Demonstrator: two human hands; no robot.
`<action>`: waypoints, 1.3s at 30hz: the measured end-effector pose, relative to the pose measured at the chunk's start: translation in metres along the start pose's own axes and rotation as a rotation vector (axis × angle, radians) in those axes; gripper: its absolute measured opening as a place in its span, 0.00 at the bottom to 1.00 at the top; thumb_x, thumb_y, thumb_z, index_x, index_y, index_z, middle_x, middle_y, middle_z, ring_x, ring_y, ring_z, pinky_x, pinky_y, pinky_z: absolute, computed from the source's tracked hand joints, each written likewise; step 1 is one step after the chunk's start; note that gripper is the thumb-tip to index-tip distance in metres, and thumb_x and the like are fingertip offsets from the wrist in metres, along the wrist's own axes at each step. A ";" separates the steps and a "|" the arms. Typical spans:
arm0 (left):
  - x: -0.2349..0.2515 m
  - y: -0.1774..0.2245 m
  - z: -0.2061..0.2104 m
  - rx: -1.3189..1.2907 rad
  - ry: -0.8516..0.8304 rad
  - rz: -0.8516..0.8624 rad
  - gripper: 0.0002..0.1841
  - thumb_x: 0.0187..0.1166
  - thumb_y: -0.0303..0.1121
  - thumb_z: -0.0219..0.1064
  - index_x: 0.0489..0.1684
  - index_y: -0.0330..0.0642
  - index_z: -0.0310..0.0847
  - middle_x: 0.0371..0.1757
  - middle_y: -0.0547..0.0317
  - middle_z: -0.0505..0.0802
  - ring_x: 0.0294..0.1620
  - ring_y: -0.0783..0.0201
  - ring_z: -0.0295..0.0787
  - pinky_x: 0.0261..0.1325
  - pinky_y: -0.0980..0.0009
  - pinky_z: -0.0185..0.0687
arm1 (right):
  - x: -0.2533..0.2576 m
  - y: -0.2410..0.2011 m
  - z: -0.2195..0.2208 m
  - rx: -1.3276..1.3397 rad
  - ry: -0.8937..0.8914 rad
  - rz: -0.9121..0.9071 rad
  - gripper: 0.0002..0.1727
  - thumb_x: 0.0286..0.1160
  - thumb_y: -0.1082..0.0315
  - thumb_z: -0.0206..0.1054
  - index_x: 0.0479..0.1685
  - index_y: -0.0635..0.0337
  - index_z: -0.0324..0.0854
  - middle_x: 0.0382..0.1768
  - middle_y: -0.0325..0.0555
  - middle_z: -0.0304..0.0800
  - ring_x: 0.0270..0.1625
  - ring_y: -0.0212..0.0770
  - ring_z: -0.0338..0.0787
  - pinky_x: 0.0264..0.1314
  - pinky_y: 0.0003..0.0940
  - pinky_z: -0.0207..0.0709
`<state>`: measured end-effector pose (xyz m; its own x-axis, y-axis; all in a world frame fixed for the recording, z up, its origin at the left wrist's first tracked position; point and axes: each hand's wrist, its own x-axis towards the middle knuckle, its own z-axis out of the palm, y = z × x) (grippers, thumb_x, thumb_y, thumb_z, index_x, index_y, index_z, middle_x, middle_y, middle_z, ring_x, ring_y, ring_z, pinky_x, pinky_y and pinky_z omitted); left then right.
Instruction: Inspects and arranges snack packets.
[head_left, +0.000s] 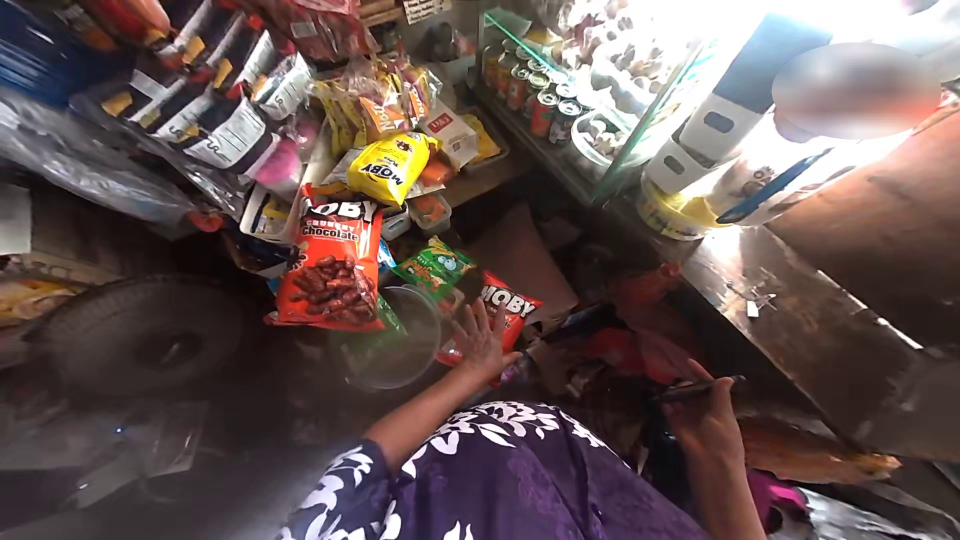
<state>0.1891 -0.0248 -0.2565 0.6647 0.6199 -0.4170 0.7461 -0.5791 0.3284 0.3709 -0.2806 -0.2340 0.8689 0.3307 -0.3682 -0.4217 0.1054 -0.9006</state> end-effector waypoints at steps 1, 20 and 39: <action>0.003 -0.004 0.000 0.005 -0.017 -0.026 0.59 0.70 0.64 0.72 0.98 0.55 0.34 0.94 0.27 0.37 0.93 0.23 0.29 0.82 0.20 0.33 | 0.001 0.000 0.002 -0.014 -0.015 0.020 0.29 0.94 0.43 0.30 0.65 0.48 0.75 0.30 0.28 0.88 0.26 0.25 0.85 0.28 0.23 0.80; -0.007 -0.047 -0.033 -2.055 -0.234 0.416 0.20 0.91 0.45 0.47 0.59 0.43 0.81 0.45 0.58 0.96 0.48 0.67 0.94 0.55 0.68 0.91 | 0.004 -0.044 0.091 0.486 -0.623 -0.163 0.12 0.59 0.53 0.81 0.43 0.39 0.93 0.33 0.35 0.95 0.35 0.31 0.92 0.44 0.28 0.88; -0.056 -0.025 -0.076 -1.532 -0.211 0.560 0.46 0.67 0.59 0.77 0.78 0.41 0.58 0.56 0.73 0.91 0.53 0.75 0.91 0.55 0.73 0.89 | -0.052 -0.047 0.198 -0.029 -1.117 -0.607 0.16 0.82 0.55 0.67 0.62 0.45 0.89 0.57 0.28 0.93 0.57 0.25 0.90 0.66 0.28 0.84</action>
<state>0.1364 -0.0050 -0.1772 0.9275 0.3731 -0.0239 -0.1454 0.4188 0.8964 0.2940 -0.1170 -0.1268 0.2233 0.8455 0.4850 -0.0159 0.5006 -0.8655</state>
